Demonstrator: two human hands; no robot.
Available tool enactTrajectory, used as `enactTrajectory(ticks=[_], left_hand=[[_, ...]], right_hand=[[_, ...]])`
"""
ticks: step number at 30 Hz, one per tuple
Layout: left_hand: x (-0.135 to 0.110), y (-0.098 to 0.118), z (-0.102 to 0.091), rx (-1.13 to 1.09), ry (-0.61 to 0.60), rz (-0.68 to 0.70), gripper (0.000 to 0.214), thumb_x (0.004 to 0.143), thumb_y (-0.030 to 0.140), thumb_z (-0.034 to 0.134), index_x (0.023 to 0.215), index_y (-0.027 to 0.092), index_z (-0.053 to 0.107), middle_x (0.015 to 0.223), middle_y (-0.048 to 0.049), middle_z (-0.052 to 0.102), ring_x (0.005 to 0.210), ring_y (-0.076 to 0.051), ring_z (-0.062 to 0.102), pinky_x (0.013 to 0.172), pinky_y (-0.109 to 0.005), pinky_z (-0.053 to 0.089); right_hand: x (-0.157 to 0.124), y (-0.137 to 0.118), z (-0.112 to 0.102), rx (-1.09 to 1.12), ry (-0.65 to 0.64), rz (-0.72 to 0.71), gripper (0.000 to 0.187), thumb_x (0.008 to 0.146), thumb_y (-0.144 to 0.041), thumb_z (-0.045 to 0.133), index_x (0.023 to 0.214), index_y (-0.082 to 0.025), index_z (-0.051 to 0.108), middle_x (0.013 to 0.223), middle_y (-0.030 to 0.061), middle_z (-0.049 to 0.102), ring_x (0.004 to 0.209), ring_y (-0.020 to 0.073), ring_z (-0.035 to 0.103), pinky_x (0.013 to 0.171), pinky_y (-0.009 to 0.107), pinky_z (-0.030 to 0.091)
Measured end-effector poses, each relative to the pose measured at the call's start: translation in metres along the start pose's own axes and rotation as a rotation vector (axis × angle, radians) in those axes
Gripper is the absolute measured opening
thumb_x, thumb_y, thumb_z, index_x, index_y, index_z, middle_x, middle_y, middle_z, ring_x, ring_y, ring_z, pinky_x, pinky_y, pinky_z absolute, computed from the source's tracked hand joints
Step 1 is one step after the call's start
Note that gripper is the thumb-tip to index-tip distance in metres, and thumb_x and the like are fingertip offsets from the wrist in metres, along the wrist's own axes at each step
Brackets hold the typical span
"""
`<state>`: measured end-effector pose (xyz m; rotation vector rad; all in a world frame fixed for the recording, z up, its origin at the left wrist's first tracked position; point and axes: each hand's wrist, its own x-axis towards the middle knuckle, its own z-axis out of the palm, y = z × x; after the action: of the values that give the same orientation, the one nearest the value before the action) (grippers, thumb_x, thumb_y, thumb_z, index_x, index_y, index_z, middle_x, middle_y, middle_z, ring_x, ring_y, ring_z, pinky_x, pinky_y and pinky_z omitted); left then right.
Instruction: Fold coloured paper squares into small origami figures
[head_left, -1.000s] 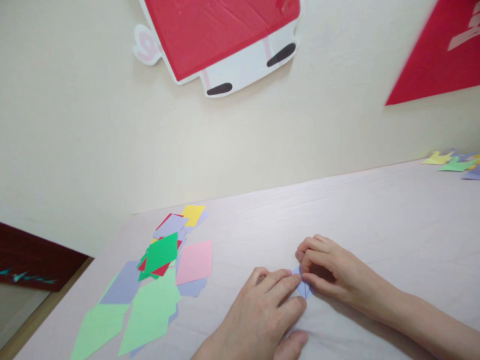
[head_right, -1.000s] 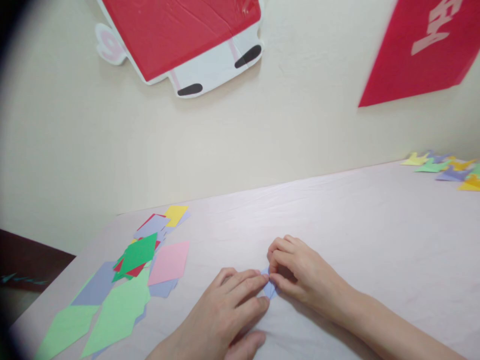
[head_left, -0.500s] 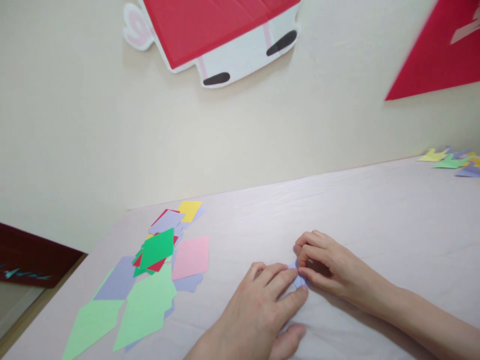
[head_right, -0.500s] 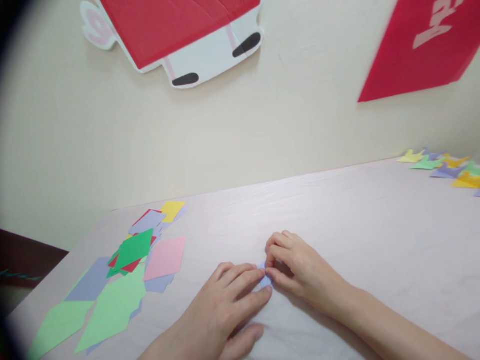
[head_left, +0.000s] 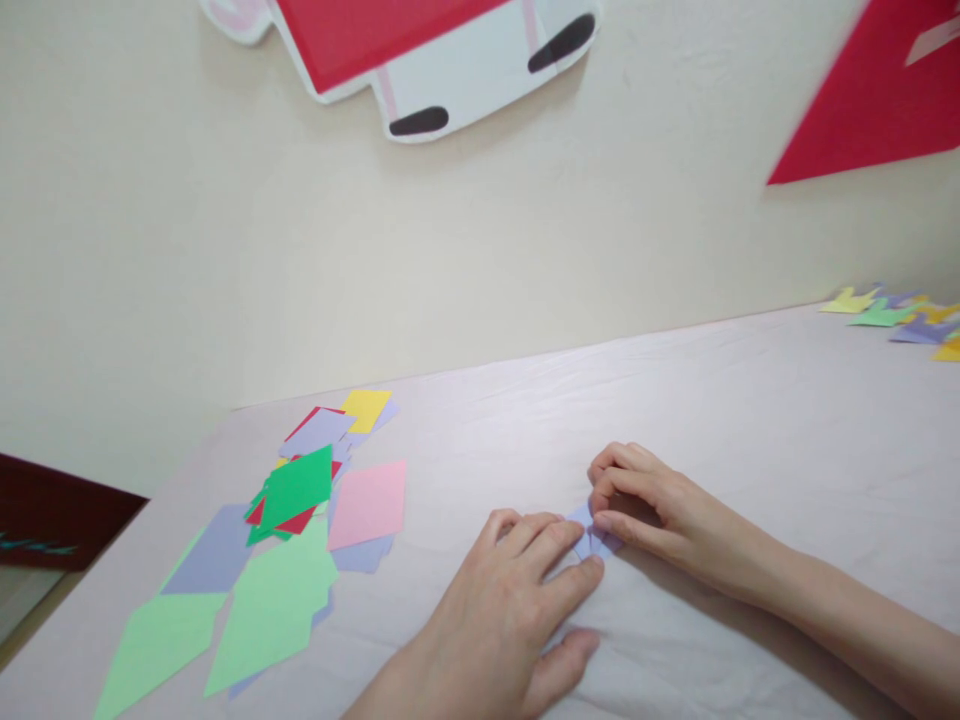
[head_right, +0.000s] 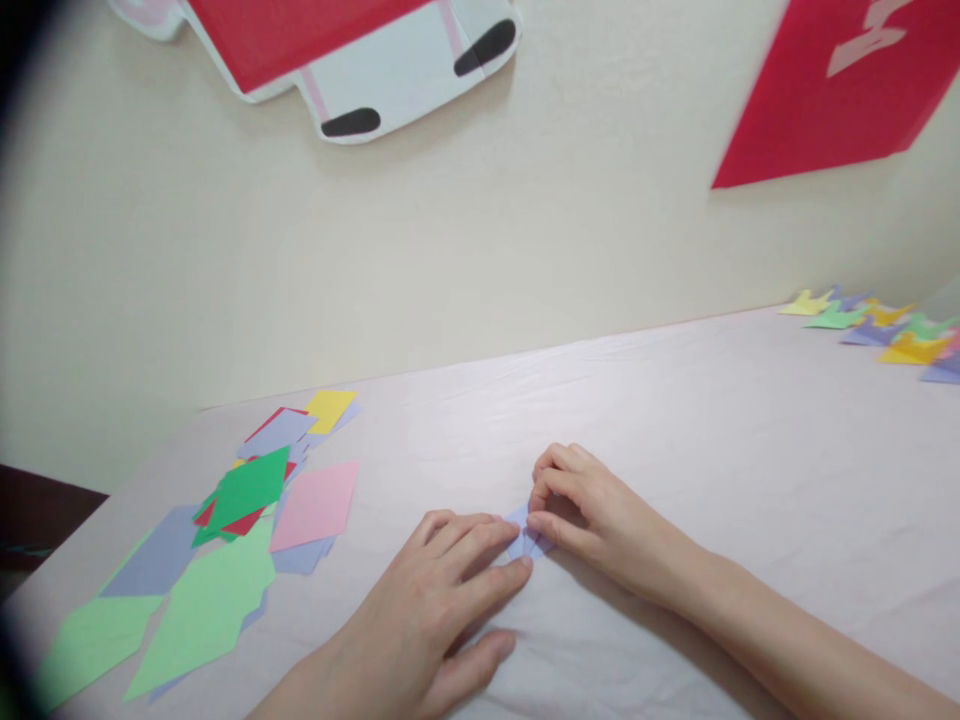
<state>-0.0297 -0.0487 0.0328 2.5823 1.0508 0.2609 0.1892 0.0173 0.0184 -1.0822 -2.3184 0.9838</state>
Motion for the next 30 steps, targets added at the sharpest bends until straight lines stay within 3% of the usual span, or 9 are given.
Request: enactTrajectory(ticks=[19,30], left_hand=[[0.001,0.0,0.0,-0.013,-0.003,0.001,0.044,0.091,0.035,0.055,0.133,0.024,0.046,0.136,-0.0057,0.053,0.122,-0.024,0.045,0.101,-0.042,0.032],[0.003,-0.008,0.011,0.026,0.026,0.035,0.05,0.085,0.037,0.063,0.13,0.022,0.047,0.131,-0.007,0.057,0.123,-0.024,0.046,0.1,-0.04,0.032]], right_hand=[[0.003,-0.004,0.005,-0.057,0.029,0.024,0.016,0.088,-0.02,0.059,0.072,-0.019,0.058,0.091,0.0038,0.055,0.089,0.0208,0.049,0.081,0.036,0.039],[0.003,-0.005,0.01,-0.083,0.048,0.053,0.015,0.085,-0.015,0.059,0.071,-0.019,0.056,0.09,0.0037,0.055,0.09,0.0213,0.049,0.081,0.037,0.039]])
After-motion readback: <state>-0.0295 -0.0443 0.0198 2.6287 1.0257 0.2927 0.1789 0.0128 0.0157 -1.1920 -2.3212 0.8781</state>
